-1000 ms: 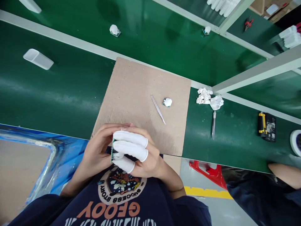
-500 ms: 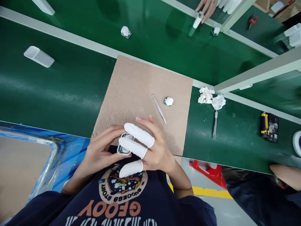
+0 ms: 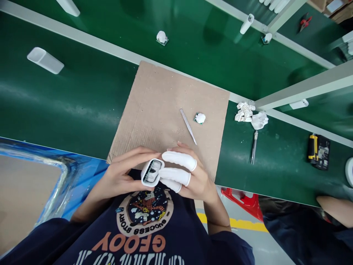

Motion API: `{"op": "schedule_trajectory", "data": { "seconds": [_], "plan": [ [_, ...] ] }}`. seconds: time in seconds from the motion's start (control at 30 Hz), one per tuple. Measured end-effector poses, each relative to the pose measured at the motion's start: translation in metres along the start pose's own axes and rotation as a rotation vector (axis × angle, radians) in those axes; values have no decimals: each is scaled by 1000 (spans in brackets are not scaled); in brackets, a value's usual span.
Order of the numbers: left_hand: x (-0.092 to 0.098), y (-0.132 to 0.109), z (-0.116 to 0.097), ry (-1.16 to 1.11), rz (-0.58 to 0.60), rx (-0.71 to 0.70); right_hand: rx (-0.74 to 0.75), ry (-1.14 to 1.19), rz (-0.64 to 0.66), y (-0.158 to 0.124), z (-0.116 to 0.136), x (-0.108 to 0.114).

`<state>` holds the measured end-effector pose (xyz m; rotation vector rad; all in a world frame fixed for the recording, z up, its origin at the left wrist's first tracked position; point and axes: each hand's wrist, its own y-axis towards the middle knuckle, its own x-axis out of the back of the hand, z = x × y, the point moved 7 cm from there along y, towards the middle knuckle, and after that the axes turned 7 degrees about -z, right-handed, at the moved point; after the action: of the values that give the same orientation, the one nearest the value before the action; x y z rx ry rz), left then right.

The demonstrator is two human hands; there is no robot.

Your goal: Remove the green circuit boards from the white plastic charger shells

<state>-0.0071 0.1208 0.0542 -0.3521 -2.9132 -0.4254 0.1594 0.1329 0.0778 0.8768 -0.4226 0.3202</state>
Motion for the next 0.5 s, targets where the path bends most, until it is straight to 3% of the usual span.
{"op": "schedule_trajectory", "data": {
  "seconds": [0.37, 0.5],
  "plan": [
    [-9, 1, 1, -118, 177, -27, -113, 101, 131, -14, 2, 1],
    [-11, 2, -3, -75, 177, -61, -82, 53, 62, -16, -1, 3]
  ]
}}
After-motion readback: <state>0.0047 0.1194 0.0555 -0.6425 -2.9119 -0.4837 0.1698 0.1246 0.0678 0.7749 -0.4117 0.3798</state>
